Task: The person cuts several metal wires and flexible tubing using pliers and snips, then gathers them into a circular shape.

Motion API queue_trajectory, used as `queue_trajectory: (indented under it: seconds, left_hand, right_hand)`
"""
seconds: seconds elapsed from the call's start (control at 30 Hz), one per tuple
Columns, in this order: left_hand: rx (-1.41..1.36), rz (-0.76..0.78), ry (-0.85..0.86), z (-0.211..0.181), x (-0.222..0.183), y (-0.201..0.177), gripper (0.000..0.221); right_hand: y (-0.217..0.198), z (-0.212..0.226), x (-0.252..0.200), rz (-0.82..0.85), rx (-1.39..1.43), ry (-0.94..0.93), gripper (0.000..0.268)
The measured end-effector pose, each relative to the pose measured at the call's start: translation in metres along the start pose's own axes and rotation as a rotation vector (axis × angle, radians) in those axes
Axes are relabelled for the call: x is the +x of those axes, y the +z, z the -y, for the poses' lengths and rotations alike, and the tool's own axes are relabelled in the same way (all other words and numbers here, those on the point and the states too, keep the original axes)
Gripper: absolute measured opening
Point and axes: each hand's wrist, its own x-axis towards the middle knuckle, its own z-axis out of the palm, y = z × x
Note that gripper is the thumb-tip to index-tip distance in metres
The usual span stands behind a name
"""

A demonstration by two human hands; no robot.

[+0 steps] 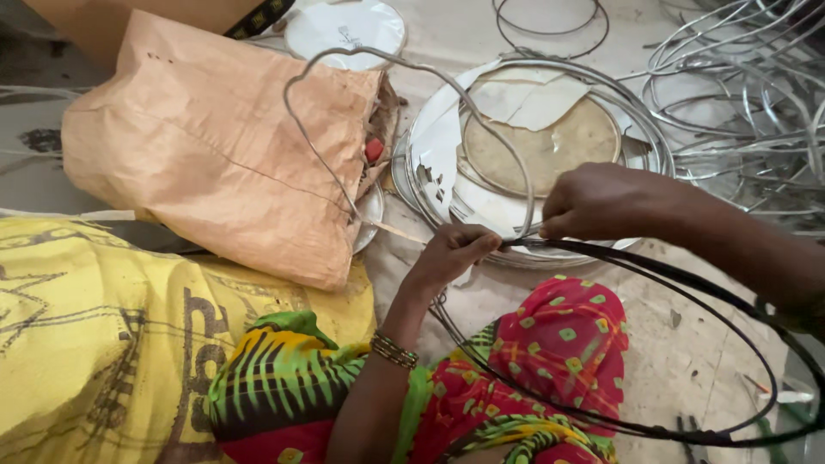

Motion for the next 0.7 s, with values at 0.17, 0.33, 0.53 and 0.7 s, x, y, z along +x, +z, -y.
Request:
queue_trajectory:
  seconds: [0.17, 0.33, 0.53, 0.7]
  left_hand:
    - [-0.067, -0.216, 0.022, -0.006, 0.006, 0.002, 0.029]
    - [-0.034, -0.348, 0.009, -0.006, 0.011, 0.009, 0.03]
    - [-0.042, -0.412, -0.007, -0.009, 0.02, 0.008, 0.03]
    - [-0.064, -0.365, -0.015, -0.003, 0.019, 0.007, 0.029]
  right_hand:
    - [0.01, 0.06, -0.013, -0.334, -0.288, 0.023, 0.019]
    - [0.033, 0.054, 0.001, -0.541, -0.219, 0.023, 0.02]
    - [0.12, 0.042, 0.016, -1.024, 0.171, -0.111, 0.019]
    - [0.179, 0.02, 0.053, -1.281, 0.474, -0.223, 0.014]
